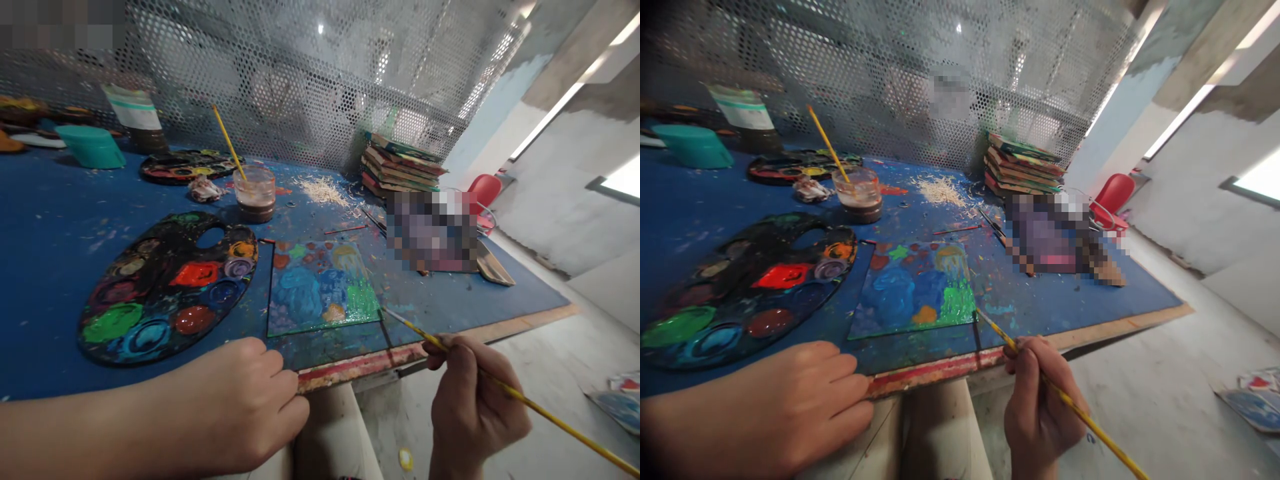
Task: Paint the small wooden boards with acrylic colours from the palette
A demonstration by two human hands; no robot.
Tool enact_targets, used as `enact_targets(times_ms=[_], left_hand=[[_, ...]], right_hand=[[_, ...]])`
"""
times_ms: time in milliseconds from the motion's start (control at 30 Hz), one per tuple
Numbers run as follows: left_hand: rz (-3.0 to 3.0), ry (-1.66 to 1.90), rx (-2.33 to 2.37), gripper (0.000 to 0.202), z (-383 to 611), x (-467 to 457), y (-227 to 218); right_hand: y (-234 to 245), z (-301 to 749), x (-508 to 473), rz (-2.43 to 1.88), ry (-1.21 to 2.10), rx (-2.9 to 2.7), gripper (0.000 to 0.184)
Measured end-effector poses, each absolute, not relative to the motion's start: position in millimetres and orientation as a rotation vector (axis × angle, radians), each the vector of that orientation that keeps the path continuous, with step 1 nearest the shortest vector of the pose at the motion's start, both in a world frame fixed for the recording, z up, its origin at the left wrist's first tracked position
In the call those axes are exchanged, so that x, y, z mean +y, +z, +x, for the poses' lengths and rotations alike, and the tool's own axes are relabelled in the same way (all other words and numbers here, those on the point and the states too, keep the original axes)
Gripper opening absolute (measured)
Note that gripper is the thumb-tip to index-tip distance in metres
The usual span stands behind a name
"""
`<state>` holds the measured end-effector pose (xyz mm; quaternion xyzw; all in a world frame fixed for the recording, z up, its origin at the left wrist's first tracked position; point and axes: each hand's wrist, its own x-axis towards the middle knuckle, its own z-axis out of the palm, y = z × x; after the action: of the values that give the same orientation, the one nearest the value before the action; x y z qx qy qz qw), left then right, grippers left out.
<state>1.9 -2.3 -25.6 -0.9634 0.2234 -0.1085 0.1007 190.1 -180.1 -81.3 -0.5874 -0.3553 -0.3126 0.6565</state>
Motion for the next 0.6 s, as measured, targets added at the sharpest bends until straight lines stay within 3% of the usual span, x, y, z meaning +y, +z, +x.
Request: enact_targets(times_ms=[333, 600], left_hand=[[-2.858, -0.337, 0.672, 0.016, 0.8, -1.6, -27.0], [-2.874, -0.384, 0.65, 0.013, 0.0, -2.9, -31.3]], right_hand=[[-65.2, 204.2, -147.0, -1.341, -0.521, -0.794, 0.013], [-67.8, 203.9, -148.3, -1.476, -0.576, -0.725, 0.02]])
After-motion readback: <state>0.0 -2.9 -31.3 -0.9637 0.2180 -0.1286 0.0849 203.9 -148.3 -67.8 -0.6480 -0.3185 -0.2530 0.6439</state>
